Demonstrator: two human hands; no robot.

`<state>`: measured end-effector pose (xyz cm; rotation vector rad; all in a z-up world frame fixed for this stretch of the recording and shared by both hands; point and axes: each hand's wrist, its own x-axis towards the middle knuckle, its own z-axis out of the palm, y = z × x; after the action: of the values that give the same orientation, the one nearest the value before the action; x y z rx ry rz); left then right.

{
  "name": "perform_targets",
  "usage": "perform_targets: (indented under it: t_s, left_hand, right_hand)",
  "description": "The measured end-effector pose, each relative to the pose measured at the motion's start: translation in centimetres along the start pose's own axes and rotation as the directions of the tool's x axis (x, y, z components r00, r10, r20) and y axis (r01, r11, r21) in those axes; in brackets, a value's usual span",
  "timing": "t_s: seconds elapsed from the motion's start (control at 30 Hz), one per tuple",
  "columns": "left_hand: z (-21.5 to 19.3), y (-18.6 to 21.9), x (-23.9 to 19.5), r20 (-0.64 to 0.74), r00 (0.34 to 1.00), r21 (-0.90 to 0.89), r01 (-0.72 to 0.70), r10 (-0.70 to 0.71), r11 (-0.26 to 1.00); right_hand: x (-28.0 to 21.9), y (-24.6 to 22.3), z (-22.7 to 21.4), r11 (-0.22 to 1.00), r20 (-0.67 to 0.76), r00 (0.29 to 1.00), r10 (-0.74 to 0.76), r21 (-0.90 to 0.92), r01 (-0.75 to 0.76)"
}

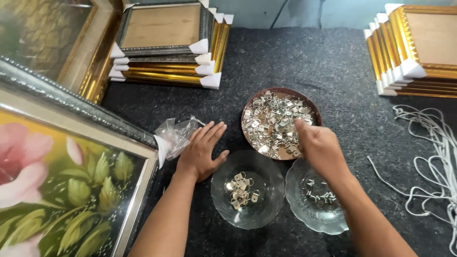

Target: The person repeatedly picks small metal hardware pieces from a central bowl and places them into two separate glass bowls. The hands sort the items one at a time, moving them between the bowls while stacks of picture frames remain on the table.

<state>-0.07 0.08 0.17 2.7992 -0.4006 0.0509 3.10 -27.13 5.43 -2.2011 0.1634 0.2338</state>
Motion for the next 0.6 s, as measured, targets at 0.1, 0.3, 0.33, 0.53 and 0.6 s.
perform_targets:
  t_s: [0.1, 0.3, 0.33, 0.53, 0.6]
  left_hand:
    - [0.2, -0.2, 0.0, 0.019, 1.000, 0.023, 0.005, -0.005, 1.000]
    - [-0.3, 0.1, 0.1, 0.055, 0.998, 0.063, 0.014, -0.018, 0.998]
    - [-0.2, 0.1, 0.1, 0.053, 0.999, 0.063, 0.009, -0.012, 0.998]
    - [-0.1, 0.1, 0.1, 0.048, 0.999, 0.071, 0.008, -0.012, 0.997]
    - [-0.2, 0.3, 0.1, 0.049, 0.999, 0.069, 0.019, -0.022, 0.997]
  right_hand:
    - [1.1, 0.5, -1.5, 0.999, -0.112, 0.993, 0.025, 0.047, -0.019]
    - [2.9, -0.1, -2.6, 0.956, -0.211, 0.963, -0.166, -0.274, 0.105]
    - [3.0, 0.1, -2.2, 0.956, -0.217, 0.962, -0.166, -0.274, 0.103]
    - [2.3, 0.0, 0.2, 0.690, 0.002, 0.905, -0.426, -0.646, 0.327]
    - [3.0, 1.2, 0.9, 0.647, -0.071, 0.866, -0.496, -0.695, 0.313]
